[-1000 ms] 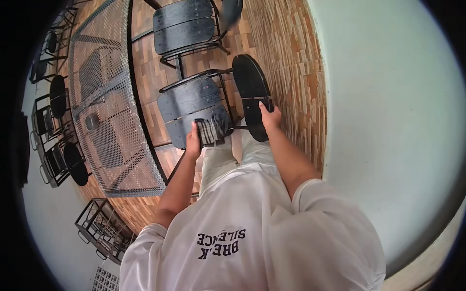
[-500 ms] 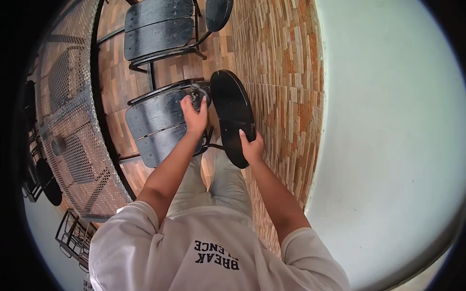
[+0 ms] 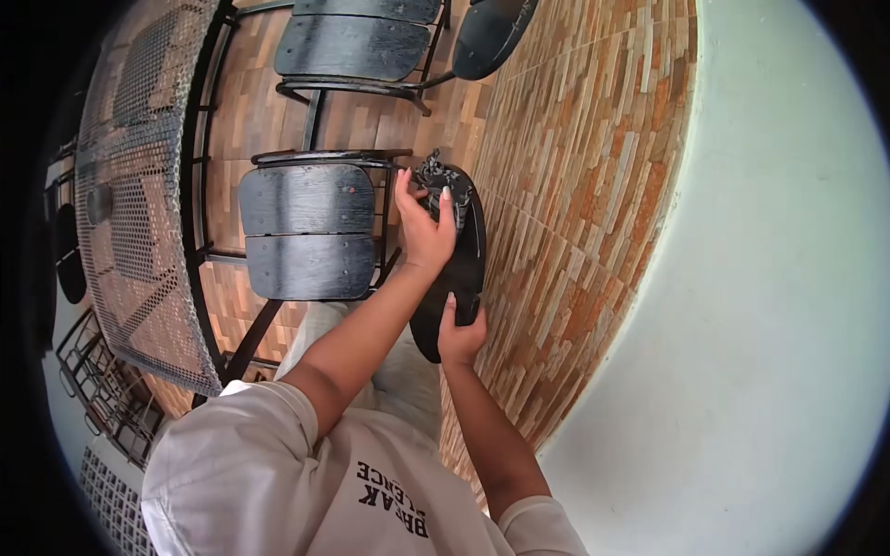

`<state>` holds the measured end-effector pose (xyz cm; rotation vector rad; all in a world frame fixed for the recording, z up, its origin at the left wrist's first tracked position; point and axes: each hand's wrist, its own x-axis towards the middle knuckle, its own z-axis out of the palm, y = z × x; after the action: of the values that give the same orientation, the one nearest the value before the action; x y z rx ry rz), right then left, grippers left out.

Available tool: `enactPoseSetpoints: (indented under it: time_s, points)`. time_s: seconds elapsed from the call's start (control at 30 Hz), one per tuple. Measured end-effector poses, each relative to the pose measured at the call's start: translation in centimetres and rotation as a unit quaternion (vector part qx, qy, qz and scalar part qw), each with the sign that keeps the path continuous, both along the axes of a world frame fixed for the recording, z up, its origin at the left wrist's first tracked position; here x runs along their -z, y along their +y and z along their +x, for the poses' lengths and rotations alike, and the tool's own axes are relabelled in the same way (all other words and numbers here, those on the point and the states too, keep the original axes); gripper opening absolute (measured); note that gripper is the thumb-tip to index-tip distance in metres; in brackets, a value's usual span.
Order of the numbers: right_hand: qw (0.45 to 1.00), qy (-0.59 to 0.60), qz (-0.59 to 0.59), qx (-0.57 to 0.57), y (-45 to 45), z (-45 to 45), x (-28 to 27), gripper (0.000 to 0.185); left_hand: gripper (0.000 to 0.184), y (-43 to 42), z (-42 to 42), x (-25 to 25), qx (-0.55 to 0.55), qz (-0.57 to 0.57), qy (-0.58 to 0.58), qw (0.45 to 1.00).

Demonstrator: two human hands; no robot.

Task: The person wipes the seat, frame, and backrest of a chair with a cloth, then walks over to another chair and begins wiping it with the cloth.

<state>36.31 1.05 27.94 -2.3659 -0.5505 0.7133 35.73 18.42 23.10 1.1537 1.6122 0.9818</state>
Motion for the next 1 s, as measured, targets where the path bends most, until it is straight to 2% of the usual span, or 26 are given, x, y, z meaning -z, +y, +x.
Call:
enactPoseSetpoints:
  time_s: [0.03, 0.07, 0.17, 0.2, 0.3, 0.33, 0.43, 0.5, 0.6, 0.67, 0.77, 0.83, 0.87, 0.9, 0.93, 1.0]
  points:
    - [1.0, -0.016, 0.003, -0.003, 0.1, 0.0, 0.0, 0.04, 0.061, 0.6, 0.3, 0.3, 0.008, 0.003, 0.058, 0.998]
    - [0.999, -0.032, 0.006, -0.004, 0.3, 0.1, 0.0, 0.04, 0.061, 1.1, 0.8, 0.6, -0.004, 0.007, 0.057, 0.998]
    - [0.999, -0.013, 0.05, 0.016, 0.6, -0.1, 0.4, 0.042, 0.071, 2.3, 2.2, 1.4, 0.098, 0.013, 0.099, 0.99]
    - [0.998, -0.001, 0.064, 0.031, 0.7, -0.2, 0.2, 0.043, 0.071, 2.8, 1.9, 1.6, 0.091, 0.009, 0.102, 0.991]
    - [0.999, -0.014, 0.04, 0.022, 0.6, -0.3, -0.5, 0.04, 0.072, 3.5, 1.0, 3.0, 0.083, -0.003, -0.025, 0.996]
    - [0.999, -0.023, 0.04, 0.024, 1.0, -0.4, -0.4, 0.039, 0.072, 3.4, 0.7, 3.4, 0.085, -0.003, -0.022, 0.996]
    - [0.999, -0.009, 0.026, 0.032, 0.6, -0.4, -0.2, 0.044, 0.075, 2.5, -0.5, 5.0, 0.086, -0.1, -0.002, 0.991]
    - [0.999, -0.005, 0.021, 0.034, 0.6, -0.5, -0.2, 0.046, 0.076, 1.0, -0.4, 5.2, 0.085, -0.101, 0.009, 0.991]
    - [0.999, -0.01, 0.036, 0.025, 0.6, -0.5, -0.4, 0.047, 0.078, -2.0, 0.4, 3.6, 0.079, -0.106, 0.028, 0.991]
    - [0.999, -0.008, 0.041, 0.01, -0.2, 0.0, 0.6, 0.045, 0.081, -3.2, 1.1, 0.4, 0.125, -0.18, -0.007, 0.976]
    - [0.999, -0.004, 0.048, -0.001, -1.7, 0.0, 1.7, 0.042, 0.084, -3.4, 1.8, -3.4, 0.127, -0.259, -0.055, 0.956]
    - [0.998, -0.048, 0.034, -0.025, -1.6, 0.2, 1.5, 0.042, 0.085, -2.3, 2.6, -4.6, 0.126, -0.271, -0.025, 0.954]
    - [0.996, -0.072, 0.027, -0.038, -1.3, 0.1, 1.3, 0.041, 0.086, -1.8, 2.7, -4.1, 0.128, -0.277, 0.0, 0.952]
    - [0.996, -0.072, 0.02, -0.042, -1.2, 0.0, 1.3, 0.041, 0.087, -1.0, 2.5, -3.0, 0.118, -0.237, 0.011, 0.964]
    - [0.998, -0.061, 0.022, -0.028, -0.8, -0.1, 1.1, 0.042, 0.089, 0.2, 2.4, -1.2, 0.108, -0.196, 0.021, 0.974]
    - [0.999, -0.04, 0.029, -0.006, -0.4, 0.0, 1.0, 0.044, 0.091, 3.2, 0.6, 3.2, 0.08, -0.187, 0.009, 0.979]
